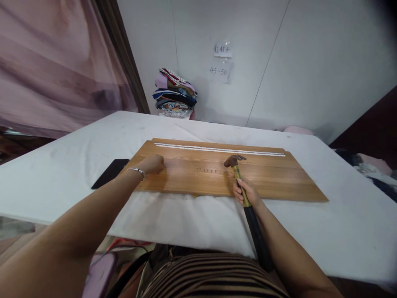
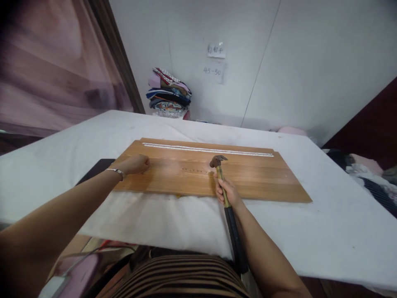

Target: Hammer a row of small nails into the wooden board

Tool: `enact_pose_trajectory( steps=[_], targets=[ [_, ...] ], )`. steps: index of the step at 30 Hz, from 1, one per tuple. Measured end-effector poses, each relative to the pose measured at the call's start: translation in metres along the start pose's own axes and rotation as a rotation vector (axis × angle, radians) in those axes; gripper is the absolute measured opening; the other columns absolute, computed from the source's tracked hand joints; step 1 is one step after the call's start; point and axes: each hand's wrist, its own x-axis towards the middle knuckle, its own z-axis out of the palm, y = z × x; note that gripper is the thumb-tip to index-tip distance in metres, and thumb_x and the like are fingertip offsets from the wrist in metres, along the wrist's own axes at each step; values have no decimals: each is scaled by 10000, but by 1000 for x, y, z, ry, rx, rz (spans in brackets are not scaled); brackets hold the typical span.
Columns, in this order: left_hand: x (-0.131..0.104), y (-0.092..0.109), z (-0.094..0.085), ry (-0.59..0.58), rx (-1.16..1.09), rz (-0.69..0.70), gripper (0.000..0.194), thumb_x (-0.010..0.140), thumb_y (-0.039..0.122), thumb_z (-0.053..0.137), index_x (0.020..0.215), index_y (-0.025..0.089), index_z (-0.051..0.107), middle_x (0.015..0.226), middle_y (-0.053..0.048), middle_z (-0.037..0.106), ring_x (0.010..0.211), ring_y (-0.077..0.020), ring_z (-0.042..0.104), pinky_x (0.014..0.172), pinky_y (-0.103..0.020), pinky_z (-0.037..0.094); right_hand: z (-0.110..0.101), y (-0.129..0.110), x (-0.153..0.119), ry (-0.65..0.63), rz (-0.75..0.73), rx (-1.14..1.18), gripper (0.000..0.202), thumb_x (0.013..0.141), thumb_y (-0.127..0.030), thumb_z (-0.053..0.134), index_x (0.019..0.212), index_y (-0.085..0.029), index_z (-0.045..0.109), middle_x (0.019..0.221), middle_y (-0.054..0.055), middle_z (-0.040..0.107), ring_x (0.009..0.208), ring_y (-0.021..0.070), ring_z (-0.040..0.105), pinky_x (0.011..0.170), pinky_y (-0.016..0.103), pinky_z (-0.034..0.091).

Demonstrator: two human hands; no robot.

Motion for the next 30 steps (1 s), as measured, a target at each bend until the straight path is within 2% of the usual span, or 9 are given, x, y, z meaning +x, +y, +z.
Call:
enact_pose_trajectory(
  steps=[5,8,12,14,17,19,22,26,30],
  targets=[
    [6,1,1,151,-167,-21,268,678,219,579,898,193,728,947,-97,787,906,-273,717,771,-300,524,-3,4,3,-18,-15,28,538,794,-520,752,1202,-228,558,536,-127,455,317,81,332,282,190,294],
    [10,17,1,223,-354,9,312,673,237,597,940,206,755,958,-70,797,927,-266,721,796,-299,536,-4,4,5,-25,-20,45,511,797,-511,755,1182,-234,566,533,-129,453,315,77,327,281,187,296],
    [8,64,10,259,-624,152,148,689,262,646,795,208,735,819,-18,763,821,-216,703,759,-291,527,-3,3,4,-11,-3,44,526,777,-515,777,1171,-233,572,532,-127,455,313,77,336,279,188,298],
    [4,95,18,232,-752,214,92,714,266,667,755,196,712,738,-5,724,736,-180,669,731,-286,516,-3,2,3,-13,-2,39,528,781,-516,777,1175,-231,573,533,-123,460,315,79,341,281,190,298],
    [-1,138,33,162,-874,312,95,767,251,654,794,186,717,710,7,704,679,-155,637,684,-275,504,-3,3,3,-17,2,42,514,801,-508,758,1192,-235,567,537,-123,460,321,81,343,287,189,298],
    [-4,160,42,159,-897,376,112,807,241,632,825,184,727,729,5,713,692,-154,643,682,-270,506,-4,4,4,-12,7,47,515,803,-506,751,1199,-236,562,538,-126,453,320,81,339,286,188,292],
    [-3,179,53,240,-863,461,116,834,192,617,836,190,733,815,-11,745,772,-158,671,753,-274,526,-5,4,5,7,11,55,520,792,-510,755,1185,-230,563,535,-127,445,316,81,332,281,190,279],
    [2,188,69,333,-775,591,143,850,127,606,833,196,730,927,-38,770,873,-166,691,884,-301,533,-2,2,3,22,25,60,540,773,-510,776,1181,-229,562,535,-123,455,318,86,342,276,196,272],
    [8,190,83,411,-673,620,145,848,104,623,803,195,727,953,-57,772,949,-188,692,975,-352,513,2,0,1,37,26,44,551,766,-521,775,1182,-227,565,524,-127,465,312,82,325,271,196,274]
  ],
)
